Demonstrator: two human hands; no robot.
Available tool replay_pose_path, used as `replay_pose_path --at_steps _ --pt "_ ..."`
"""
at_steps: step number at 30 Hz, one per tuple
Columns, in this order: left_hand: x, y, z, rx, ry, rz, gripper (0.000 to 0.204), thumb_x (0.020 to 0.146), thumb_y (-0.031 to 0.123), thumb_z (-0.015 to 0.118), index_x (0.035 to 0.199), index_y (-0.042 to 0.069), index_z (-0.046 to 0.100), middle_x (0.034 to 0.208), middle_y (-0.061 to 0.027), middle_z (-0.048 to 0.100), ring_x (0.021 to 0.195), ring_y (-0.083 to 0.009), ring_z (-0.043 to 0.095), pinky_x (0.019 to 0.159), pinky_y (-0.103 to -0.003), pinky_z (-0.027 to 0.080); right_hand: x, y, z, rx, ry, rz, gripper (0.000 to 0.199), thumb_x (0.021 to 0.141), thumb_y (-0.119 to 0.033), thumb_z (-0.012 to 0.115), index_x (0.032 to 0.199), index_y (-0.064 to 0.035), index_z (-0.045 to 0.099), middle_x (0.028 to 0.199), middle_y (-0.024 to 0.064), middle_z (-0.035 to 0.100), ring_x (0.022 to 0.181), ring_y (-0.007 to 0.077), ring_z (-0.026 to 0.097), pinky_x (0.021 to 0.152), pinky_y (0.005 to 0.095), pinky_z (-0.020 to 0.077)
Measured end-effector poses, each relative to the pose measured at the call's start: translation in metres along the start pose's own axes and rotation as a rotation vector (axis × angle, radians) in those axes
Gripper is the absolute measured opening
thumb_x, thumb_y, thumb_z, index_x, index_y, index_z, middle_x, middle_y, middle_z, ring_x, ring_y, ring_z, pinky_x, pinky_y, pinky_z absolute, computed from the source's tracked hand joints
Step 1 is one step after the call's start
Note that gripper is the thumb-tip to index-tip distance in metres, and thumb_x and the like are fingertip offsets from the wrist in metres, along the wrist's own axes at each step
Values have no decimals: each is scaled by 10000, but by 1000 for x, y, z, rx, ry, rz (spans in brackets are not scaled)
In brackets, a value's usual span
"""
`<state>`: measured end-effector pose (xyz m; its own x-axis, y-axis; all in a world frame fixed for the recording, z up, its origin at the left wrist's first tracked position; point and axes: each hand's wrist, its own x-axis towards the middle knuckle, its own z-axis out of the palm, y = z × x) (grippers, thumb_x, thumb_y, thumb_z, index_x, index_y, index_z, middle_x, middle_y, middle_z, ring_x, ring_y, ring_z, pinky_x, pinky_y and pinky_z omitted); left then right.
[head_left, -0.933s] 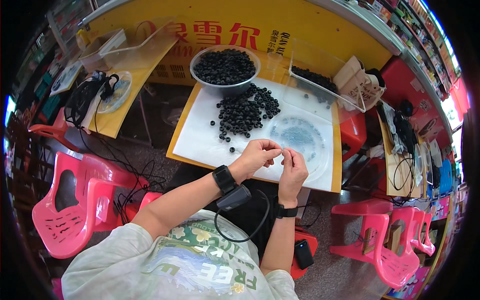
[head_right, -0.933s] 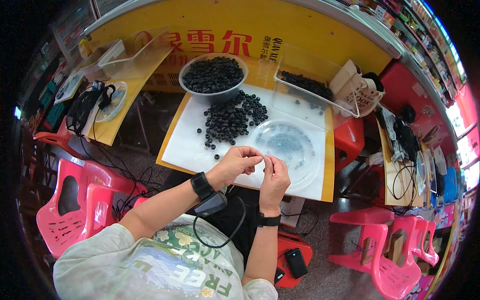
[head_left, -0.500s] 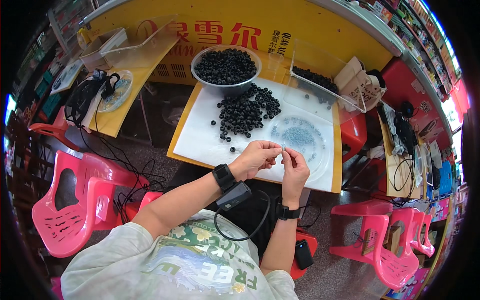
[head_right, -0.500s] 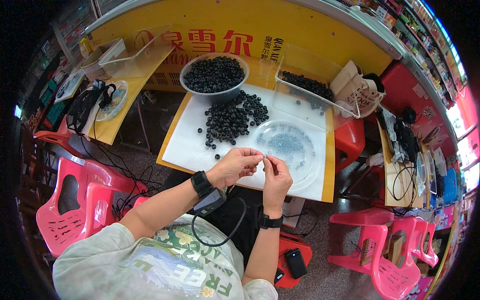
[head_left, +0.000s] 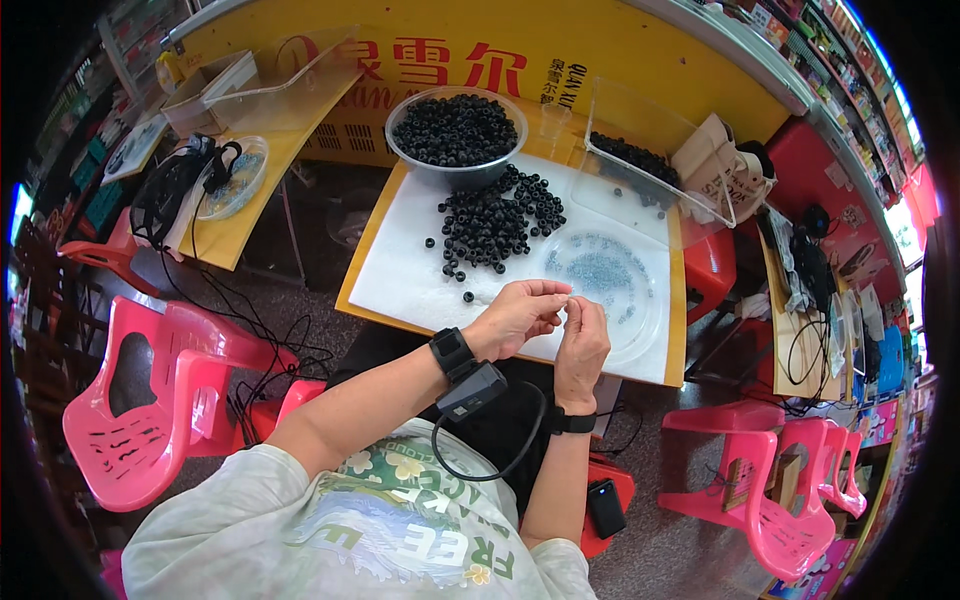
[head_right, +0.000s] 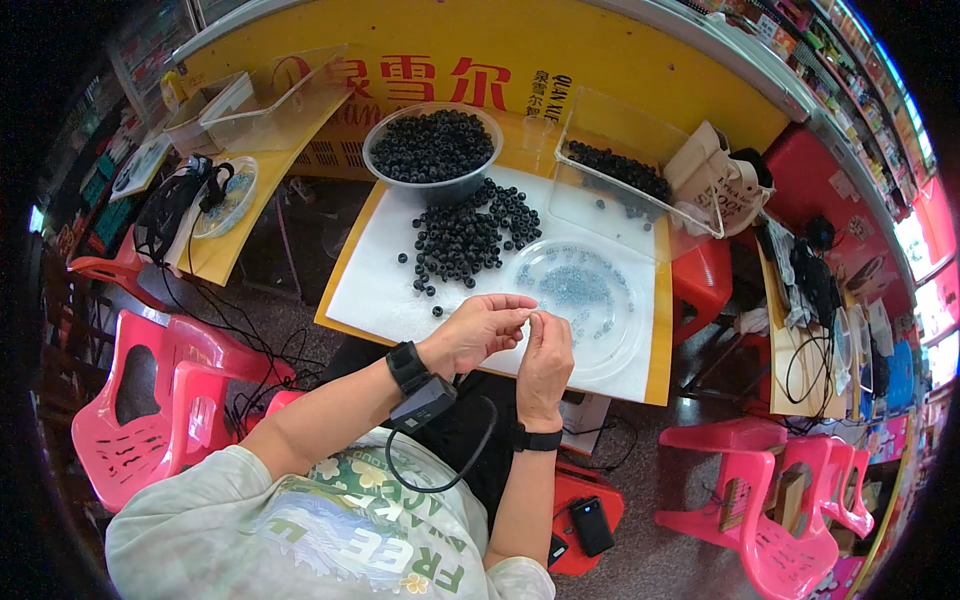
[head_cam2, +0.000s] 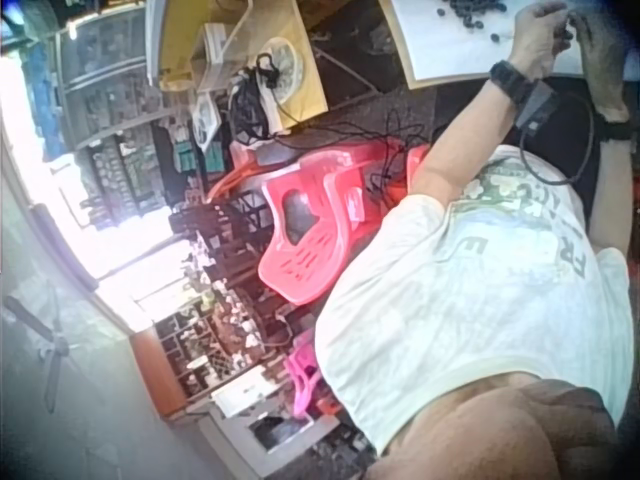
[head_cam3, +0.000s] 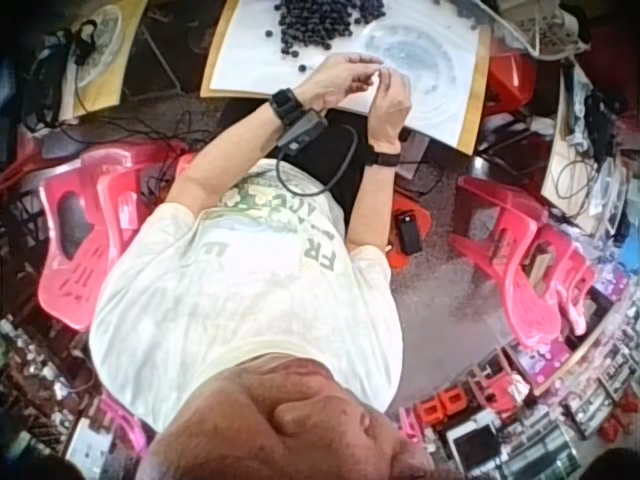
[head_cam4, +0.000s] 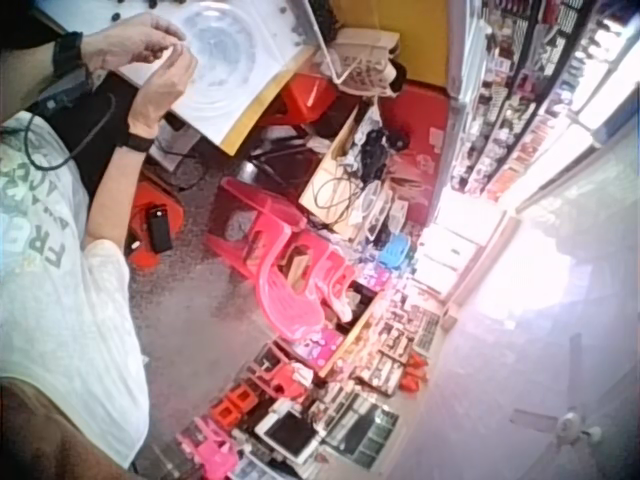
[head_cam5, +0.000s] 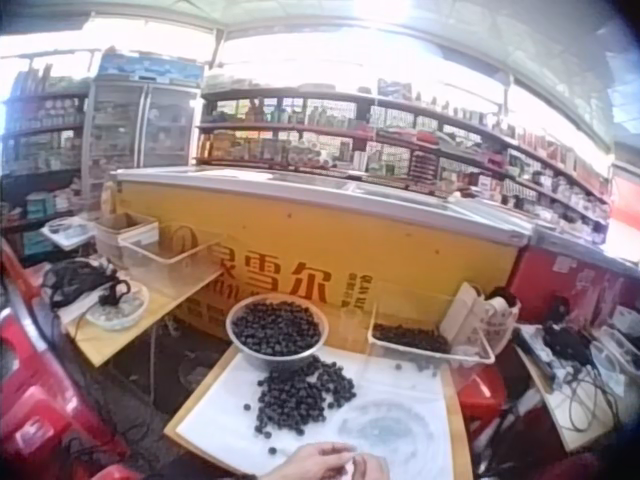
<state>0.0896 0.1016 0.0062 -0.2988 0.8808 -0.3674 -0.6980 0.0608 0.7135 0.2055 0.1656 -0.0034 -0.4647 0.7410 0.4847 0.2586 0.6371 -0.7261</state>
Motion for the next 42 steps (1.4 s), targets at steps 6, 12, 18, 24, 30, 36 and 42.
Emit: replay_pose_path --at_steps 6,12,18,24,30,36,42 --pt "1 -5 -5 139 -23 141 238 947 104 623 1174 33 635 947 -1 642 775 -78 592 707 -219 515 -1 -4 1 241 -23 158 170 987 -97 546 1052 9 662 924 116 650 777 208 618 698 324 497" --pt "-4 -2 -12 144 21 88 233 946 98 610 1165 27 642 906 10 629 766 -73 593 714 -220 510 11 -9 -24 228 148 151 171 982 -96 567 1080 8 662 901 67 630 759 123 581 684 273 477" --pt "-16 13 -17 187 48 128 230 949 121 610 1157 29 648 882 18 621 761 -63 590 704 -213 499 18 -8 -70 15 307 123 171 979 -109 581 1055 21 663 904 77 637 750 142 581 697 272 474" --pt "-26 10 -20 165 51 103 227 945 124 620 1151 35 653 856 27 614 743 -58 577 692 -215 492 14 28 -96 -271 47 134 221 911 -175 665 963 38 691 856 134 663 711 209 612 690 329 485" --pt "-27 3 -22 124 68 90 206 932 121 643 1117 30 640 871 5 627 755 -70 588 701 -220 499 12 34 -108 -271 125 208 189 900 -148 660 976 21 699 889 146 663 714 246 624 679 356 491" --pt "-27 -1 -26 96 68 79 187 900 93 686 1065 31 622 944 -28 657 816 -103 628 732 -238 523 8 38 -103 -376 -102 212 167 848 -128 691 920 21 713 883 146 661 744 276 614 691 367 481" --pt "-30 -7 -32 78 59 43 187 893 79 695 1058 32 621 956 -30 658 829 -110 633 743 -245 530 17 58 -75 -410 -147 68 163 818 -141 700 918 -16 730 919 150 694 918 320 634 837 403 478"
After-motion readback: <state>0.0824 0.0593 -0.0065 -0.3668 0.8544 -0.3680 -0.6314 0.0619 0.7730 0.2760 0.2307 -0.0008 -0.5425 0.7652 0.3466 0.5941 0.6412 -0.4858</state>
